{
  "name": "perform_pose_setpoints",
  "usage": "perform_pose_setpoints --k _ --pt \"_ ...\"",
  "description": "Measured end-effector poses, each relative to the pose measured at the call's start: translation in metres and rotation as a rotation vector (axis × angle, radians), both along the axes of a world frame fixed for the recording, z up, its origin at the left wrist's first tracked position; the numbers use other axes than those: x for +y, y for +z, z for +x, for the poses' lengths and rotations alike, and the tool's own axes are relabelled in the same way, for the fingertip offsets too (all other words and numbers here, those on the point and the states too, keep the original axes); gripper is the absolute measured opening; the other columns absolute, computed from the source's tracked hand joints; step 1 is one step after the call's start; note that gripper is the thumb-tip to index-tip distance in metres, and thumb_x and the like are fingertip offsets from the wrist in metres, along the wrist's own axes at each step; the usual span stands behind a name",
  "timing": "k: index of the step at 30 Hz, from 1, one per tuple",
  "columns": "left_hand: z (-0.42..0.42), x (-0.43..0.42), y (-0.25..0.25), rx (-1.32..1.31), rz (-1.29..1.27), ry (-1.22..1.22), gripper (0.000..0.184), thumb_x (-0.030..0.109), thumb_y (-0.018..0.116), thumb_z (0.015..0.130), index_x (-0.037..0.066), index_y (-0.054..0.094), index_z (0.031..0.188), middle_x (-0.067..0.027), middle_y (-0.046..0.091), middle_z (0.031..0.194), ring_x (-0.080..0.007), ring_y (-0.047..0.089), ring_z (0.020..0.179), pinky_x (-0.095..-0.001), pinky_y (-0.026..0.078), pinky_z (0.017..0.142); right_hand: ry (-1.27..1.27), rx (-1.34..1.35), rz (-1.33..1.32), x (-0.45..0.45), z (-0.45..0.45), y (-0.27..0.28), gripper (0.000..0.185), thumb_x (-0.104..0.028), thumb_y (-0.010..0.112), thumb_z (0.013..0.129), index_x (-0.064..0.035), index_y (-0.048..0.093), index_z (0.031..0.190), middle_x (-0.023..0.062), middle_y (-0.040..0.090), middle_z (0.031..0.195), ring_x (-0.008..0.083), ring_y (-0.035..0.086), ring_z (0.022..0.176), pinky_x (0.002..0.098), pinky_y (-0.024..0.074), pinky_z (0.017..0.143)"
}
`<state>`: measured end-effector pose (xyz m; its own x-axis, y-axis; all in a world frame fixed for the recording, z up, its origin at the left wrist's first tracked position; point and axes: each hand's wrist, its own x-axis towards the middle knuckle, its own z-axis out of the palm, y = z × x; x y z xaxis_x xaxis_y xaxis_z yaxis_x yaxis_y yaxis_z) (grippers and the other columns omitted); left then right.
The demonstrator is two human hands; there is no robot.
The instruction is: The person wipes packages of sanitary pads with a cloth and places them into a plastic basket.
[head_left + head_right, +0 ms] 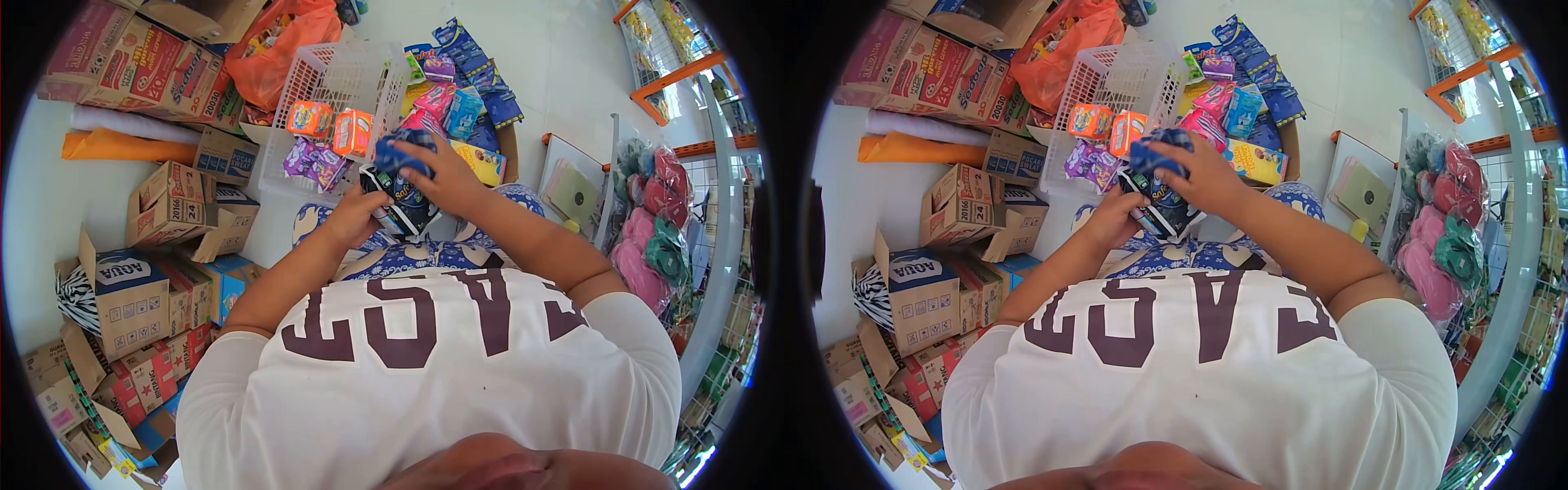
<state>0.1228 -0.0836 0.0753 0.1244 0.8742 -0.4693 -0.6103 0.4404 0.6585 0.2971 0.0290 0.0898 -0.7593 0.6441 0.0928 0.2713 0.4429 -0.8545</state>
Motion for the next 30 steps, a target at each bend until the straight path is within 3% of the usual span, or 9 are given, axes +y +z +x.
perform_pose_setpoints --k 3,7,8,9,14,18,21,22,30 --pt "0.001 0.006 -0.002 -0.042 0.021 0.002 0.051 0.001 0.06 0.082 0.007 0.046 0.13 -0.0097 0.06 0.117 -0.0247 0.061 0.109 -0.0438 0.051 0.093 -0.119 -0.084 0.301 -0.006 -0.001 0.006 0.048 -0.029 0.066 0.087 -0.0276 0.056 0.134 0.0215 0.044 0.131 0.042 0.042 0.12 0.0481 0.0366 0.103" --pt "-0.006 0.005 0.0 0.027 0.114 0.003 0.063 0.004 0.076 0.076 0.007 0.045 0.131 -0.0083 0.059 0.12 -0.0205 0.06 0.11 -0.0381 0.052 0.092 0.054 -0.009 0.636 -0.025 -0.007 0.019 0.045 -0.038 0.068 0.084 -0.0322 0.061 0.128 0.0154 0.049 0.121 0.0344 0.046 0.102 0.0451 0.0402 0.095" --pt "-0.01 0.007 -0.001 0.243 0.157 -0.062 0.065 0.003 0.075 0.076 0.007 0.044 0.133 -0.0079 0.059 0.121 -0.0192 0.06 0.111 -0.0365 0.051 0.092 0.064 0.014 0.654 -0.02 -0.009 0.017 0.044 -0.039 0.068 0.083 -0.0327 0.063 0.126 0.0139 0.049 0.117 0.0336 0.046 0.101 0.0457 0.0402 0.095" --pt "-0.013 0.01 0.0 0.459 0.196 -0.128 0.066 0.001 0.075 0.076 0.007 0.044 0.134 -0.0074 0.059 0.122 -0.018 0.059 0.111 -0.0349 0.05 0.093 0.069 0.012 0.652 -0.013 -0.009 0.014 0.044 -0.039 0.068 0.083 -0.0327 0.063 0.126 0.0139 0.049 0.117 0.0336 0.046 0.101 0.0457 0.0402 0.095" --pt "-0.02 0.016 -0.003 0.665 0.389 -0.058 0.074 -0.014 0.066 0.07 0.006 0.039 0.136 -0.0122 0.05 0.132 -0.0194 0.056 0.115 -0.0316 0.049 0.092 -0.221 -0.142 0.458 0.04 0.005 -0.018 0.036 -0.038 0.067 0.086 -0.0278 0.067 0.12 0.0155 0.05 0.114 0.0361 0.045 0.105 0.0454 0.0405 0.094" --pt "-0.024 0.021 -0.012 0.944 0.304 0.033 0.077 -0.006 0.07 0.069 0.008 0.028 0.132 -0.0168 0.052 0.124 -0.024 0.056 0.114 -0.0334 0.048 0.093 -0.355 -0.074 0.503 0.029 0.007 0.013 0.031 -0.032 0.071 0.082 -0.027 0.071 0.113 0.0135 0.05 0.113 0.0349 0.046 0.102 0.0444 0.0416 0.093" --pt "-0.015 0.022 0.021 0.961 0.211 -0.067 0.073 -0.006 0.071 0.068 0.008 0.032 0.128 -0.0145 0.054 0.119 -0.023 0.057 0.11 -0.0337 0.049 0.09 -0.035 0.051 0.762 0.004 -0.001 0.033 0.032 -0.028 0.075 0.077 -0.0276 0.072 0.109 0.0105 0.051 0.111 0.0326 0.047 0.1 0.0427 0.0437 0.09" --pt "-0.017 0.02 0.014 0.983 0.421 -0.06 0.072 -0.007 0.072 0.067 0.007 0.035 0.127 -0.013 0.055 0.118 -0.0226 0.058 0.109 -0.0338 0.049 0.089 0.031 0.013 0.761 -0.002 -0.002 0.032 0.034 -0.026 0.076 0.073 -0.0284 0.073 0.107 0.0081 0.052 0.108 0.0301 0.049 0.098 0.0406 0.0452 0.087" --pt "-0.037 0.018 0.01 0.68 0.326 -0.141 0.073 -0.006 0.072 0.064 0.003 0.047 0.132 -0.01 0.056 0.121 -0.0185 0.057 0.109 -0.0295 0.046 0.094 -0.35 -0.068 0.272 0.046 0.013 -0.02 0.035 -0.036 0.074 0.08 -0.0159 0.072 0.109 0.0136 0.052 0.109 0.0335 0.052 0.103 0.0439 0.0451 0.089"
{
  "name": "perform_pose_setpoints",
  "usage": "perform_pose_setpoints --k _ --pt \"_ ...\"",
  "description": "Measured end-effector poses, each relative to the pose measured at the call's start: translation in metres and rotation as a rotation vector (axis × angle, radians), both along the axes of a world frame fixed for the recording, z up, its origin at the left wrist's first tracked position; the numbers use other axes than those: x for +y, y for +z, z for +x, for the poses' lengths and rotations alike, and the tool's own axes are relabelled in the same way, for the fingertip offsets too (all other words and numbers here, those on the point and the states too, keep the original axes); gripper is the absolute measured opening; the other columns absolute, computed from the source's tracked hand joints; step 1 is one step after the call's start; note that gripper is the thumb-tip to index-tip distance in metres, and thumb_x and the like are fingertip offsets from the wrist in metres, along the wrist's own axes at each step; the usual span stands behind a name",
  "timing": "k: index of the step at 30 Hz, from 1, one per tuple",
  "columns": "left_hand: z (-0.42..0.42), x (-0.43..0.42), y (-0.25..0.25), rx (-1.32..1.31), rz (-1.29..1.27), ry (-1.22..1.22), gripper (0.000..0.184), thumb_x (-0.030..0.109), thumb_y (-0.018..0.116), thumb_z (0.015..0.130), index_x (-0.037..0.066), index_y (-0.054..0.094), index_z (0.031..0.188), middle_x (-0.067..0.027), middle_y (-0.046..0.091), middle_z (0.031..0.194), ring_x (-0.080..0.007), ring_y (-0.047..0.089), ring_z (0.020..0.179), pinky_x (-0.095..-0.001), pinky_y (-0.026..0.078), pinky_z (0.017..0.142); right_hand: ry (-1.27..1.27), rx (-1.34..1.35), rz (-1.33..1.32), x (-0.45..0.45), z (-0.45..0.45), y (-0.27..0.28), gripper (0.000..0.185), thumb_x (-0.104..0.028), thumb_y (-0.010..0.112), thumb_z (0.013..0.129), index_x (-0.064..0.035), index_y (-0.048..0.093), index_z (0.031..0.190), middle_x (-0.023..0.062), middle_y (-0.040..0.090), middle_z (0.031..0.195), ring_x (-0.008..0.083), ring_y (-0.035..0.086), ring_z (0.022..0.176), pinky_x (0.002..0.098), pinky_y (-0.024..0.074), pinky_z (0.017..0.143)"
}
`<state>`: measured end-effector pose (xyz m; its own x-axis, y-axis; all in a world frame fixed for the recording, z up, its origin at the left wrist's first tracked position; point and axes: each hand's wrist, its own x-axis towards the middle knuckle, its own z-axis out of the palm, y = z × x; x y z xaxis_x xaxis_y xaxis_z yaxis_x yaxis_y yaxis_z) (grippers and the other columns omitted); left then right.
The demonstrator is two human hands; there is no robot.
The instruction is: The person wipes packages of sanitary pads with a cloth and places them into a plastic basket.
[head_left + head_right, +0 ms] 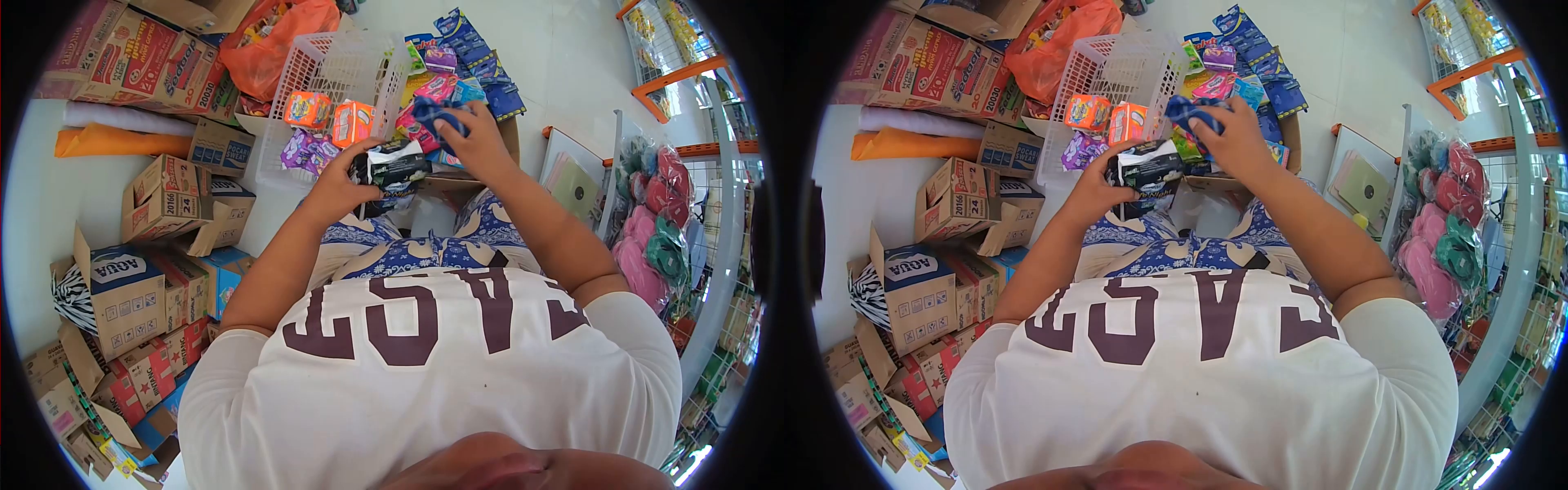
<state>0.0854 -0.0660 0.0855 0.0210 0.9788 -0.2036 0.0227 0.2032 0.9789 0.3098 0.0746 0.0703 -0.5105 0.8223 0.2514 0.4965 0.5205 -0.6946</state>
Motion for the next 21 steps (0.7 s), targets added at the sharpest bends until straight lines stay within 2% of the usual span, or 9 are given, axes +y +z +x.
perform_pose_setpoints --k 1,2,5,7,8,11,15,19,21 --pt "-0.001 0.0 0.001 -0.002 -0.054 -0.024 0.075 -0.005 0.071 0.063 0.003 0.047 0.134 -0.0097 0.056 0.121 -0.0177 0.056 0.11 -0.0288 0.044 0.096 -0.041 0.103 -0.183 0.002 0.001 0.0 0.039 -0.04 0.074 0.081 -0.0127 0.072 0.109 0.0152 0.052 0.11 0.0341 0.052 0.105 0.0445 0.0448 0.091" --pt "-0.002 -0.002 0.003 -0.043 -0.168 0.0 0.078 -0.001 0.07 0.062 0.003 0.045 0.135 -0.0102 0.057 0.121 -0.018 0.054 0.113 -0.0293 0.042 0.099 -0.04 0.102 -0.182 0.0 0.002 0.001 0.039 -0.04 0.074 0.081 -0.0127 0.072 0.109 0.0152 0.052 0.11 0.0341 0.052 0.105 0.0445 0.0448 0.091" --pt "0.0 -0.002 0.008 -0.123 -0.112 -0.012 0.078 0.001 0.07 0.062 0.002 0.045 0.136 -0.0105 0.057 0.121 -0.0186 0.054 0.114 -0.0297 0.041 0.1 0.065 0.055 -0.249 -0.018 0.001 0.029 0.05 -0.046 0.078 0.075 -0.0085 0.072 0.108 0.0167 0.052 0.111 0.0326 0.054 0.108 0.0423 0.0441 0.094" --pt "0.0 -0.001 0.015 -0.063 -0.07 -0.051 0.078 0.003 0.069 0.063 0.002 0.044 0.136 -0.0107 0.057 0.121 -0.0193 0.054 0.114 -0.0298 0.041 0.1 0.239 -0.022 -0.363 -0.027 0.0 0.045 0.056 -0.043 0.082 0.072 -0.0015 0.069 0.108 0.013 0.052 0.109 0.0268 0.055 0.106 0.0346 0.0434 0.092" --pt "0.001 -0.002 0.019 -0.019 -0.063 -0.07 0.077 0.003 0.069 0.063 0.001 0.044 0.136 -0.011 0.056 0.121 -0.0194 0.054 0.114 -0.03 0.042 0.099 0.27 0.007 -0.462 -0.026 0.0 0.047 0.05 -0.039 0.083 0.073 -0.0012 0.07 0.104 0.0108 0.052 0.105 0.0246 0.054 0.103 0.0336 0.0437 0.089" --pt "0.0 -0.003 0.013 0.045 -0.04 -0.085 0.076 0.003 0.069 0.063 0.002 0.044 0.135 -0.0112 0.056 0.121 -0.0191 0.054 0.113 -0.03 0.042 0.098 0.257 0.025 -0.387 -0.023 0.002 0.042 0.041 -0.032 0.082 0.074 -0.0007 0.07 0.097 0.0081 0.053 0.1 0.0215 0.055 0.096 0.0323 0.0444 0.084" --pt "-0.004 -0.004 0.011 0.131 -0.061 -0.163 0.074 0.002 0.07 0.063 0.004 0.046 0.133 -0.0098 0.057 0.119 -0.018 0.055 0.111 -0.0293 0.043 0.097 0.114 0.092 -0.613 -0.009 0.008 0.041 0.044 -0.037 0.08 0.072 -0.0042 0.072 0.1 0.0158 0.053 0.108 0.0302 0.056 0.108 0.0358 0.0445 0.093" --pt "0.001 -0.008 0.016 0.096 -0.06 -0.061 0.073 0.001 0.068 0.063 0.006 0.046 0.132 -0.0077 0.058 0.115 -0.0171 0.056 0.108 -0.0285 0.043 0.096 0.086 0.037 -0.403 -0.007 0.012 0.052 0.042 -0.037 0.079 0.073 -0.0065 0.072 0.102 0.0199 0.053 0.114 0.0322 0.054 0.112 0.039 0.0432 0.095" --pt "0.003 -0.007 0.02 0.064 -0.033 -0.072 0.069 0.0 0.066 0.064 0.006 0.048 0.13 -0.0065 0.058 0.113 -0.0162 0.057 0.106 -0.0283 0.044 0.095 0.129 -0.108 0.034 -0.019 0.012 0.056 0.046 -0.039 0.08 0.072 -0.0062 0.072 0.103 0.0188 0.054 0.114 0.0316 0.054 0.11 0.0398 0.0439 0.094"
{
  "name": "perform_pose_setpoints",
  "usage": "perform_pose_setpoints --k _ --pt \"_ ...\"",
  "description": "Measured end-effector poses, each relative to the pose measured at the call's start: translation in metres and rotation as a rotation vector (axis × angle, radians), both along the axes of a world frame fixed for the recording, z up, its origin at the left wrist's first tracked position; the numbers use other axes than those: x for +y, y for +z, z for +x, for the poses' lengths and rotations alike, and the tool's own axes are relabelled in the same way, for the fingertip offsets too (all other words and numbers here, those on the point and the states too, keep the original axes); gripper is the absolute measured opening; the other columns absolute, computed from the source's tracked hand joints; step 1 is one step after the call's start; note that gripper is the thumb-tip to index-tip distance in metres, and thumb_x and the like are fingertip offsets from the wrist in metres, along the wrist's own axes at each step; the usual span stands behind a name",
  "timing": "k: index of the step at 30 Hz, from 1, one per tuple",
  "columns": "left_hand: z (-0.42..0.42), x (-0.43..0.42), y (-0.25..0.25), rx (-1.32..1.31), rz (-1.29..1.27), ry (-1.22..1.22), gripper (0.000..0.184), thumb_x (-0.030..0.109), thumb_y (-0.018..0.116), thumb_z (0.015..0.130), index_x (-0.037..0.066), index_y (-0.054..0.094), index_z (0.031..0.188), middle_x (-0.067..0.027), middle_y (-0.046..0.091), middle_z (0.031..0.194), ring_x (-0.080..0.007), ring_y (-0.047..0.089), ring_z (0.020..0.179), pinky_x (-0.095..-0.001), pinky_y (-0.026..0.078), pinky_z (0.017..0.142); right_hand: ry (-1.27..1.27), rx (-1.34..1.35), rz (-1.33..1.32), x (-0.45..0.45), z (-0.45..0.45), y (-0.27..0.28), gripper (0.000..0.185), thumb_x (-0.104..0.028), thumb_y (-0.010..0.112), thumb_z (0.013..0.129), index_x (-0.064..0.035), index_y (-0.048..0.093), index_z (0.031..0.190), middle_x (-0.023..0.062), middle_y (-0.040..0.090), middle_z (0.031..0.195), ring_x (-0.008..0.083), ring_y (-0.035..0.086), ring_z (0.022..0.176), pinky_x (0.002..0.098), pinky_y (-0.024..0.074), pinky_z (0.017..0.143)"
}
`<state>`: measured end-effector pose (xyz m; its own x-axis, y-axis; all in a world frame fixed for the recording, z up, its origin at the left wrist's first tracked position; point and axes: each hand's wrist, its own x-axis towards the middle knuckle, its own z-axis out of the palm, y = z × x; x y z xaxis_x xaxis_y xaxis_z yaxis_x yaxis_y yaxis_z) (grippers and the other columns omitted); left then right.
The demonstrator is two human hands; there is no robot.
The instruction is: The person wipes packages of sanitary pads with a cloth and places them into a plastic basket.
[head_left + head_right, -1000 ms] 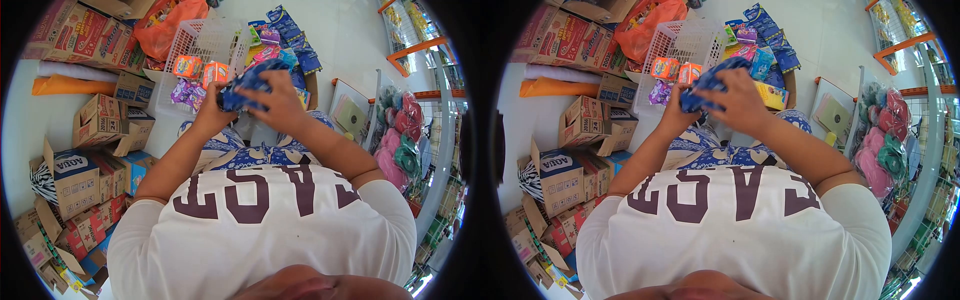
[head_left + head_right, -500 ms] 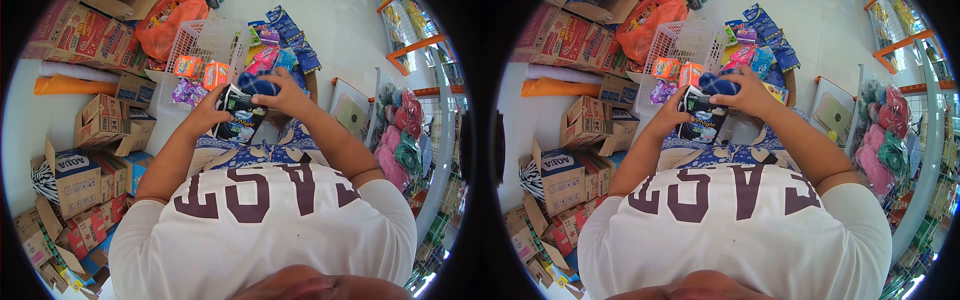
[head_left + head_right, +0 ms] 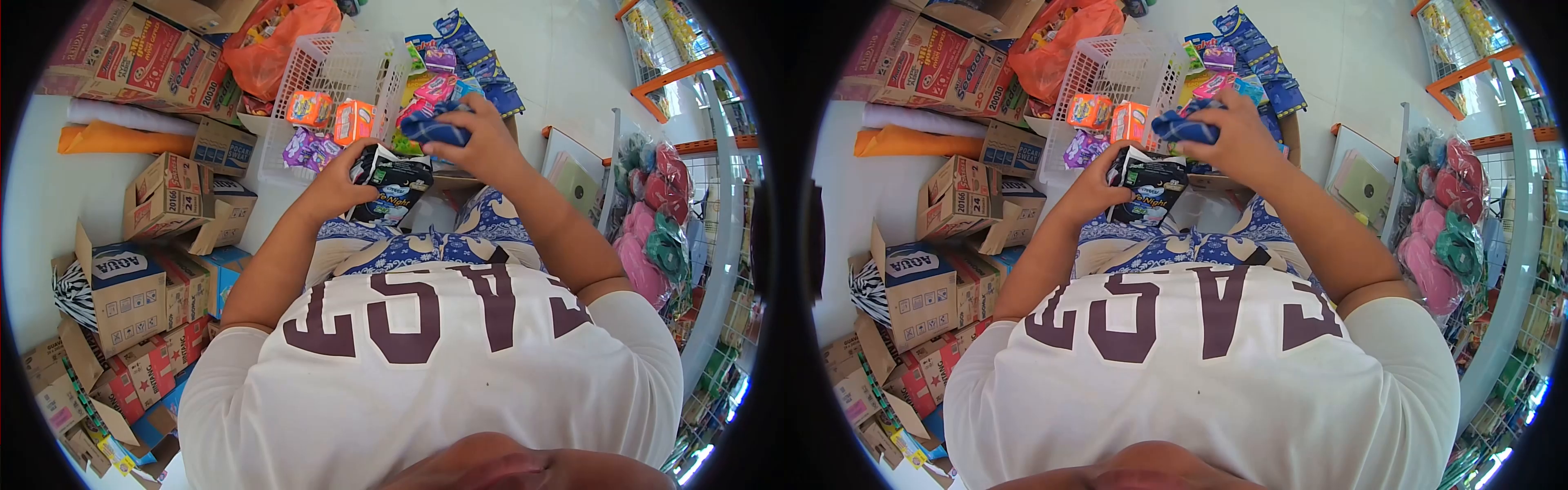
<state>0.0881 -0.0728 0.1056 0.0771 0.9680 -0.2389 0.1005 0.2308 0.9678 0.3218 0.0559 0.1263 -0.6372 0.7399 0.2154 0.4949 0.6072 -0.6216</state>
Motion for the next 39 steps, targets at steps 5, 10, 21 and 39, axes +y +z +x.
perform_pose_setpoints --k 5,10,21,39 --pt "0.001 0.004 0.014 -0.079 0.013 -0.061 0.066 -0.001 0.065 0.064 0.007 0.05 0.128 -0.0058 0.058 0.113 -0.0149 0.057 0.106 -0.028 0.045 0.094 0.124 -0.047 -0.233 -0.002 0.004 -0.003 0.046 -0.037 0.082 0.07 -0.0048 0.072 0.101 0.0158 0.054 0.109 0.0305 0.056 0.104 0.0387 0.0451 0.091" --pt "-0.001 0.004 0.005 -0.114 0.014 -0.113 0.066 -0.001 0.063 0.063 0.007 0.05 0.127 -0.0052 0.058 0.112 -0.0139 0.056 0.106 -0.0286 0.045 0.094 0.113 -0.029 -0.702 0.004 0.006 0.011 0.046 -0.029 0.084 0.068 0.0001 0.071 0.1 0.0282 0.047 0.132 0.0384 0.047 0.127 0.0378 0.0391 0.103" --pt "0.013 0.007 0.002 -0.062 -0.003 0.013 0.022 0.009 0.064 0.088 0.001 0.059 0.108 -0.0074 0.062 0.111 -0.0125 0.057 0.105 -0.0284 0.045 0.092 0.002 0.073 -0.436 0.0 -0.001 -0.012 0.032 -0.023 0.079 0.073 0.0017 0.069 0.091 0.0083 0.052 0.096 0.0204 0.057 0.089 0.0309 0.0451 0.078" --pt "0.043 0.002 -0.01 -0.743 -0.2 0.505 0.032 0.024 0.041 0.103 0.002 0.058 0.12 -0.0106 0.063 0.116 -0.0171 0.06 0.107 -0.0325 0.046 0.093 0.09 0.026 0.511 -0.014 -0.017 -0.038 0.029 -0.039 0.074 0.077 -0.0256 0.075 0.103 0.0058 0.05 0.109 0.0291 0.045 0.099 0.0437 0.0417 0.087"
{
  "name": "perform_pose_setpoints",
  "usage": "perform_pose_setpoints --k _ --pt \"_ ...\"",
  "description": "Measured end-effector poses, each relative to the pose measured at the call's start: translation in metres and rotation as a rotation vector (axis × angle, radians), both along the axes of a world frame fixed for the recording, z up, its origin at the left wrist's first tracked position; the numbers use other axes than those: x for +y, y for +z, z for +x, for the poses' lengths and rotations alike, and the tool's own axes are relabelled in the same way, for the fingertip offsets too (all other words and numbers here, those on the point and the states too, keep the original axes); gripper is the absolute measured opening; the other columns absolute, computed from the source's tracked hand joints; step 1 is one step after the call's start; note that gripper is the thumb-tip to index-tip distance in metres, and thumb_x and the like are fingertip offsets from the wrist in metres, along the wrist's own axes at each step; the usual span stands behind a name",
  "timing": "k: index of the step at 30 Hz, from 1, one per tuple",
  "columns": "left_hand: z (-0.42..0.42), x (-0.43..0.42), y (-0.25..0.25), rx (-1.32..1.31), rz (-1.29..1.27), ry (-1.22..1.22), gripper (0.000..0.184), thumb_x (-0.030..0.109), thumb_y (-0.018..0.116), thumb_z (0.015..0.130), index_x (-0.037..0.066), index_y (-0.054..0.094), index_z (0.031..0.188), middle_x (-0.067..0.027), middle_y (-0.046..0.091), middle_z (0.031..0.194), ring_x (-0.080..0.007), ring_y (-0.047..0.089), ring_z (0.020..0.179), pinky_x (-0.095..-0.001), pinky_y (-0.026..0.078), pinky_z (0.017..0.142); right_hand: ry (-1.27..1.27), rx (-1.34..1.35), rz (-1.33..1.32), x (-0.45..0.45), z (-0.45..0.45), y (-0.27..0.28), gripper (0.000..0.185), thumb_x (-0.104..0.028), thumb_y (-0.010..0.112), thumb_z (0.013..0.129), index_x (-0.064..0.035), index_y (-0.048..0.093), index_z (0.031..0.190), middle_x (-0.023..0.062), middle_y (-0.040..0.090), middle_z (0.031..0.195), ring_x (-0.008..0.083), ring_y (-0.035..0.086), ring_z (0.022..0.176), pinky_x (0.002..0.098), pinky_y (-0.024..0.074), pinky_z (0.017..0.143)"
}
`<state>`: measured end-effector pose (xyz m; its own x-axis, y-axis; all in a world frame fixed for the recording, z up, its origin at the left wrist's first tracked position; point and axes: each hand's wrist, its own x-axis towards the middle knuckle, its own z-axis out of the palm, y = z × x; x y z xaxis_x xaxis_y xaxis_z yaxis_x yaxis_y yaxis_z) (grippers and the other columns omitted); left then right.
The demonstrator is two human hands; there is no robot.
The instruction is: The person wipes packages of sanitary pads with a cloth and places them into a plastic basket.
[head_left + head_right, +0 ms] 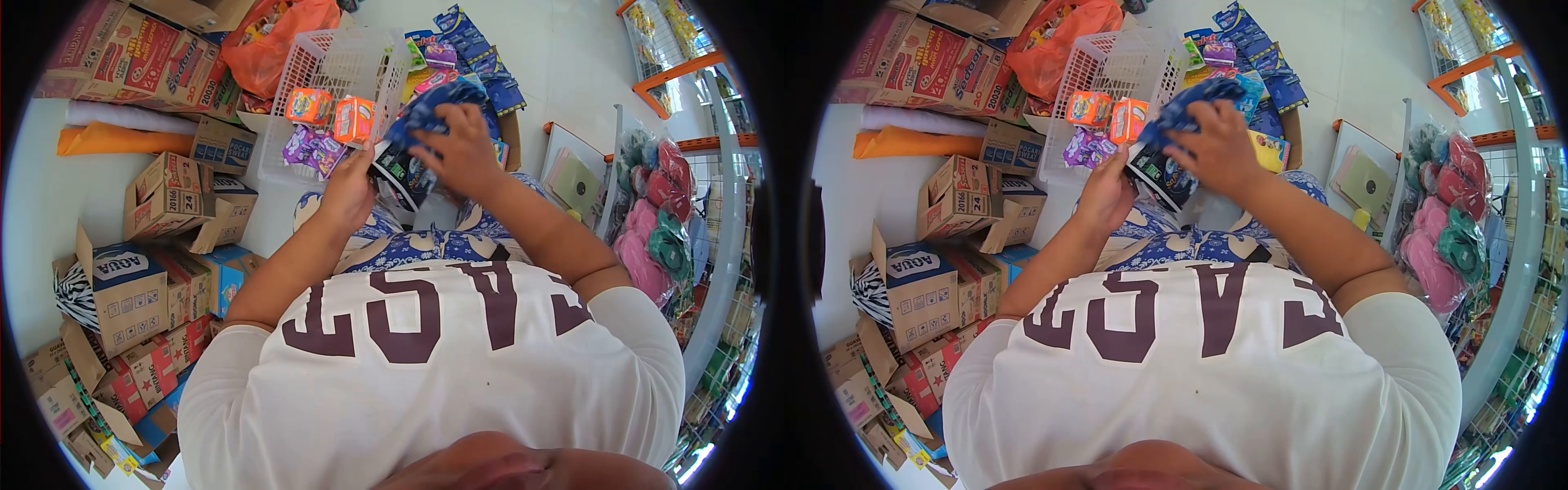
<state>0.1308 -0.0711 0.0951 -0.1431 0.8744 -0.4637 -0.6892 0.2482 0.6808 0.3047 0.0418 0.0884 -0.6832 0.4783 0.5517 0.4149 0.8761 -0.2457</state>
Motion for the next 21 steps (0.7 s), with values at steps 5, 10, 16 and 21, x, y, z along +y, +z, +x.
perform_pose_setpoints --k 5,10,16,21 --pt "-0.007 -0.002 0.002 0.252 0.054 -0.07 0.04 0.026 0.04 0.104 0.0 0.054 0.13 -0.0114 0.061 0.122 -0.0178 0.059 0.109 -0.0319 0.045 0.094 -0.179 0.099 -0.034 0.004 0.007 0.01 0.031 -0.028 0.076 0.075 -0.027 0.074 0.105 0.0055 0.05 0.105 0.0282 0.047 0.096 0.0412 0.0428 0.084" --pt "0.0 -0.001 -0.003 0.228 0.031 -0.033 0.043 0.027 0.042 0.104 -0.002 0.052 0.134 -0.0124 0.059 0.127 -0.0174 0.056 0.114 -0.0312 0.043 0.099 0.101 0.132 0.093 -0.026 -0.006 0.011 0.031 -0.025 0.076 0.073 -0.0264 0.074 0.104 0.0057 0.05 0.103 0.0279 0.049 0.097 0.0389 0.0431 0.081" --pt "-0.002 -0.005 -0.001 0.425 0.19 0.003 0.046 0.032 0.042 0.104 -0.004 0.056 0.129 -0.0149 0.058 0.13 -0.0176 0.051 0.121 -0.0272 0.035 0.105 -0.119 -0.019 -0.023 0.005 0.011 0.002 0.031 -0.02 0.075 0.073 -0.0267 0.074 0.103 0.0068 0.051 0.105 0.0277 0.048 0.092 0.0395 0.0435 0.08" --pt "0.0 -0.004 -0.001 0.692 0.174 -0.071 0.048 0.033 0.04 0.105 -0.005 0.056 0.129 -0.0143 0.059 0.128 -0.0165 0.052 0.121 -0.0258 0.035 0.104 -0.063 0.149 0.084 -0.012 0.004 0.022 0.039 -0.014 0.07 0.071 -0.0304 0.074 0.106 0.0053 0.05 0.105 0.0284 0.046 0.096 0.042 0.0425 0.081"
